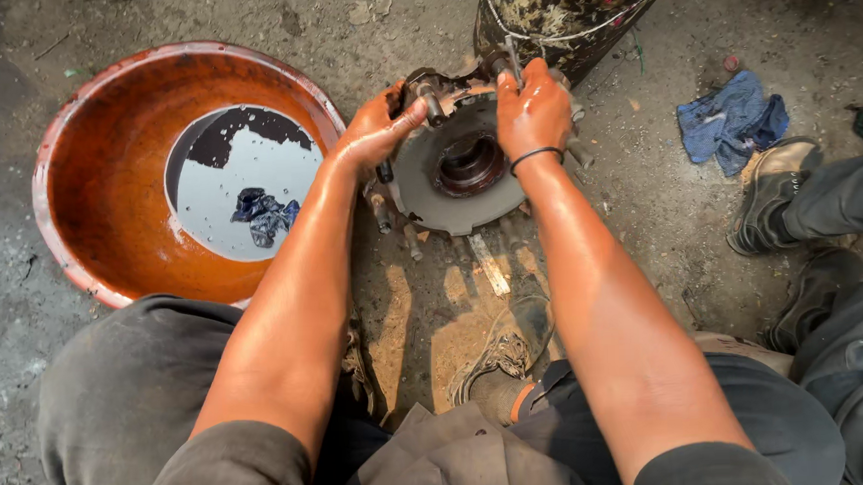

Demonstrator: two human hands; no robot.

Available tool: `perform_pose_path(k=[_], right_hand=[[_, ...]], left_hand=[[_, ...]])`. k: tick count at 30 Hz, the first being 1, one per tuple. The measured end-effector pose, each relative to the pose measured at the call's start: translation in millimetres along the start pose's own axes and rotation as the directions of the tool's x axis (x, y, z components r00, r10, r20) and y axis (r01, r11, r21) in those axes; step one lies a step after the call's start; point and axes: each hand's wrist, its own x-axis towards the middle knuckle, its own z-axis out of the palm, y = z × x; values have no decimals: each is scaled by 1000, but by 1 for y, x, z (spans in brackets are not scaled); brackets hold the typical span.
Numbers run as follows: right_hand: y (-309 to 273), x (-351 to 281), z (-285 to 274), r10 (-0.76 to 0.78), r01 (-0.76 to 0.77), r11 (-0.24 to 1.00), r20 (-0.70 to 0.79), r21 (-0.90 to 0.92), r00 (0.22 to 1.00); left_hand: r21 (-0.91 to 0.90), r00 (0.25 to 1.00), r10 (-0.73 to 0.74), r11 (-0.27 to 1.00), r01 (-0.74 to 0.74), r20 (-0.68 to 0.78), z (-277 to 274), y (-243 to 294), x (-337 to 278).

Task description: The person cleans a greased mechanical part by hand, dipping a cloth into a basin of liquid and wiping the part's interior and exterior surfaces. The person also uses a metal tool to scrape the part's interior.

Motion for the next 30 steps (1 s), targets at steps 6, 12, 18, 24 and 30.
perform_pose_path(k=[6, 12, 18, 24, 30], right_hand=[[13, 10, -12, 110, -108, 988, 18, -113, 994], [7, 6, -5, -21, 23, 998, 34, -64, 999], [4, 8, -1, -22, 32, 997, 155, -65, 988], [27, 4, -17, 14, -49, 986, 209, 161, 978], [47, -61, -14, 489, -721, 638, 581, 270, 650]], left_hand=[[392, 981, 143, 917, -80, -135, 44, 8, 11], [504, 959, 178, 863, -45, -219, 30, 24, -11], [606, 909, 215, 794, 51, -358, 38, 36, -40], [634, 950, 88, 762, 130, -300, 46, 42, -35], [625, 953, 169, 780, 28, -253, 11, 40, -21]])
